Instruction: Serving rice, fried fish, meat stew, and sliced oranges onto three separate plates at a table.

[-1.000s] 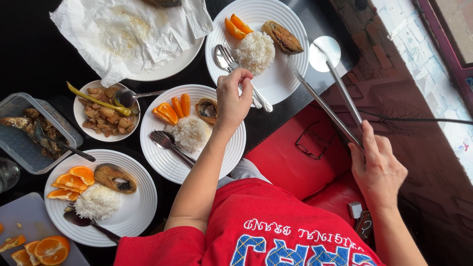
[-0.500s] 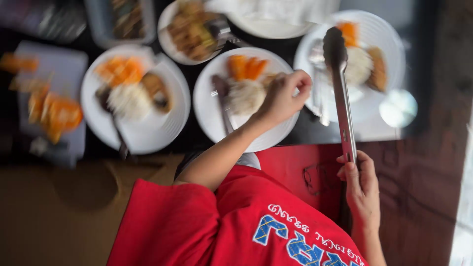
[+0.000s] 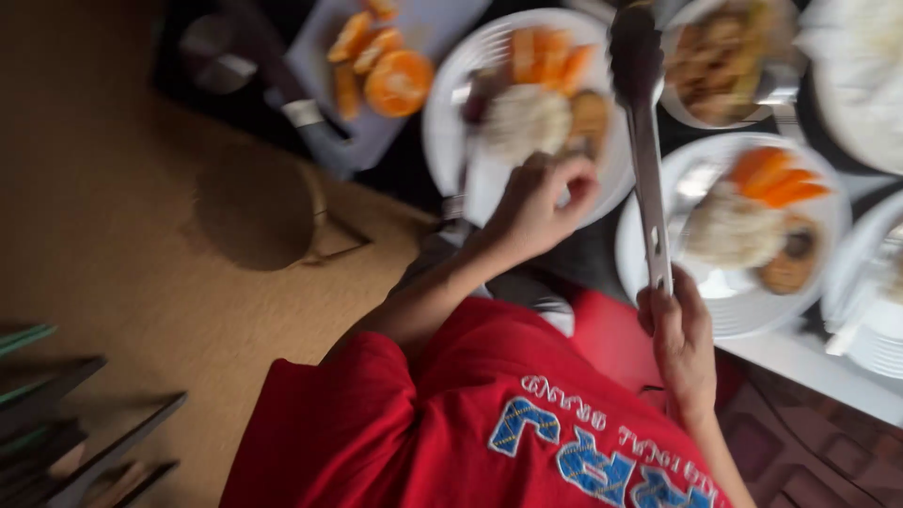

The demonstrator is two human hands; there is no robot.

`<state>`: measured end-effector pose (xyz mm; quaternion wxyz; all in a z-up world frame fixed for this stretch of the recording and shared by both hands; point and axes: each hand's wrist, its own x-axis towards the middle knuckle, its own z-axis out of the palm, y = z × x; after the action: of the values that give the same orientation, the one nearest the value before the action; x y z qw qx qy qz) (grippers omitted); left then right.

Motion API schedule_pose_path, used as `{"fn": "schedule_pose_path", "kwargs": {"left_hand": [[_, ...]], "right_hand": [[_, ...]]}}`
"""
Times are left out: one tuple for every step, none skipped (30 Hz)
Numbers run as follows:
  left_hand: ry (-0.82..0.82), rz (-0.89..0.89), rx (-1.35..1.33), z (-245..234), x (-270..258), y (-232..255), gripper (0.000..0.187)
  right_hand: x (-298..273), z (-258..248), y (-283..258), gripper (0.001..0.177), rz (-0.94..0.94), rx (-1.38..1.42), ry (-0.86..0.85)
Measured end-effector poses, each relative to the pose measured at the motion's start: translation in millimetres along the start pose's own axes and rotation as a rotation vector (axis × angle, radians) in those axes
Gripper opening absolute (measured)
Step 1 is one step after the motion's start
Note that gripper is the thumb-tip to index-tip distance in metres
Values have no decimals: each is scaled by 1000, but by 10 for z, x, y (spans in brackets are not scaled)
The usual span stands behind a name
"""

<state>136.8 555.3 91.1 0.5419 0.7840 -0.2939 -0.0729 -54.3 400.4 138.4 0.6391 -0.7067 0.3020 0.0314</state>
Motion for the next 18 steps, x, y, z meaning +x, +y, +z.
{"fn": "schedule_pose_path", "kwargs": {"left_hand": [[66, 2, 22, -229, -51, -107, 6], [73, -6, 26, -551, -99, -204, 6], [130, -5, 81, -845, -133, -288, 9], [187, -5, 137, -1130, -164, -367, 13], [195, -9, 133, -1384, -215, -513, 13], [287, 8, 284, -1624, -261, -655, 19], [376, 27, 437, -1860, -295, -795, 26], [382, 25, 436, -2031, -309, -864, 26], [334, -125, 533, -2188, -314, -932, 30], [280, -274, 627, -2329, -312, -999, 37], [276, -271, 620, -2361, -305, -1062, 37], [226, -343, 668, -2378, -290, -1122, 43], [171, -408, 716, -2382, -261, -1178, 49], [164, -400, 709, -2375, -250, -1220, 49], [186, -376, 735, -2353, -246, -1260, 49], [209, -352, 760, -2319, -235, -1297, 49], [194, -336, 746, -2332, -248, -1316, 49], [185, -356, 755, -2334, -255, -1333, 43]], "right_hand": [[45, 223, -82, 37, -23, -68, -13], [94, 461, -162, 37, -22, -70, -24], [140, 672, -250, 38, -44, -58, -41], [187, 872, -338, 38, -65, -46, -59], [218, 1030, -375, 38, -66, -54, -63], [252, 1172, -413, 41, -93, -66, -96], [293, 1309, -448, 44, -122, -75, -126], [320, 1414, -448, 44, -124, -81, -129], [343, 1509, -441, 45, -127, -46, -161], [372, 1587, -431, 46, -129, -11, -193], [374, 1659, -429, 46, -127, -14, -186], [381, 1716, -425, 47, -130, -50, -180], [384, 1765, -417, 49, -133, -84, -169], [392, 1812, -428, 49, -131, -85, -156], [385, 1849, -435, 48, -121, -107, -150], [385, 1875, -440, 48, -111, -129, -145], [386, 1907, -470, 48, -106, -131, -120], [392, 1927, -497, 48, -95, -113, -119]]}}
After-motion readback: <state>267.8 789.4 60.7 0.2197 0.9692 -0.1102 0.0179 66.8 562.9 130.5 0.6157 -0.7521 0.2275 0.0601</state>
